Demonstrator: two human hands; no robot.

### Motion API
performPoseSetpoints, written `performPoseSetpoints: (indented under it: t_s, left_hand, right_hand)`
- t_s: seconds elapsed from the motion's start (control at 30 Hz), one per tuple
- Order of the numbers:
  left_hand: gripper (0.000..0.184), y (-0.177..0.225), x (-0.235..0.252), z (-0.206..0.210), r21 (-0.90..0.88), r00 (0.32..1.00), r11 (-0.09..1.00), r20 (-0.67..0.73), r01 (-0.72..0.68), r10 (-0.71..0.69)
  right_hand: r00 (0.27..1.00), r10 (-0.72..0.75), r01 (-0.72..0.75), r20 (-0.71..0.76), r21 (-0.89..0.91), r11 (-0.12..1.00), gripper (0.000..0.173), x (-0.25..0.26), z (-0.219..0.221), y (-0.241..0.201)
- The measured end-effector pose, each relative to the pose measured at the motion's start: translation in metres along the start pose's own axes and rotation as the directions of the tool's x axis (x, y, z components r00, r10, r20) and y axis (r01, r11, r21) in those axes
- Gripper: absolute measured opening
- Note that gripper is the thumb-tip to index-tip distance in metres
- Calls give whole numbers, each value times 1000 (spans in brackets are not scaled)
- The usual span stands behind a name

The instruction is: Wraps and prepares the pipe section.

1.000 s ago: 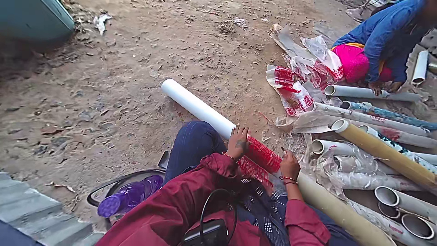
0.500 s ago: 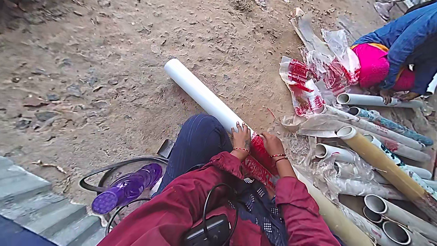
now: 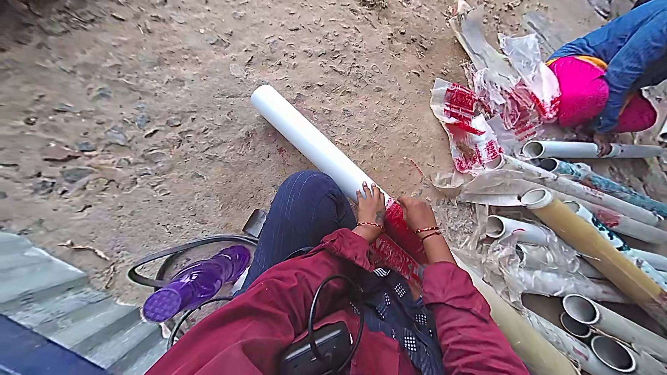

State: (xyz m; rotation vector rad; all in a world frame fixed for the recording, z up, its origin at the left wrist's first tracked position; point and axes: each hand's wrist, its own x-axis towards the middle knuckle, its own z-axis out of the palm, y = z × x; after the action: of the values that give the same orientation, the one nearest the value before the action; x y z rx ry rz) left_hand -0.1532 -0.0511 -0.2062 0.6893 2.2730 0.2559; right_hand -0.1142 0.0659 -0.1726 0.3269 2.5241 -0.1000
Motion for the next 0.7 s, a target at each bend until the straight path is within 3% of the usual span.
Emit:
performPoseSetpoints:
  t_s: [0.3, 0.7]
  left_hand:
    - [65, -1, -1, 1, -21, 1000, 1000, -10, 2, -2]
    - [68, -3, 0, 2, -24, 1000, 1000, -10, 0, 0]
  right_hand:
    - [991, 35, -26, 126, -71, 997, 35, 1, -12, -8]
    - [987, 38, -24, 155, -86, 996, 34, -8, -11, 5]
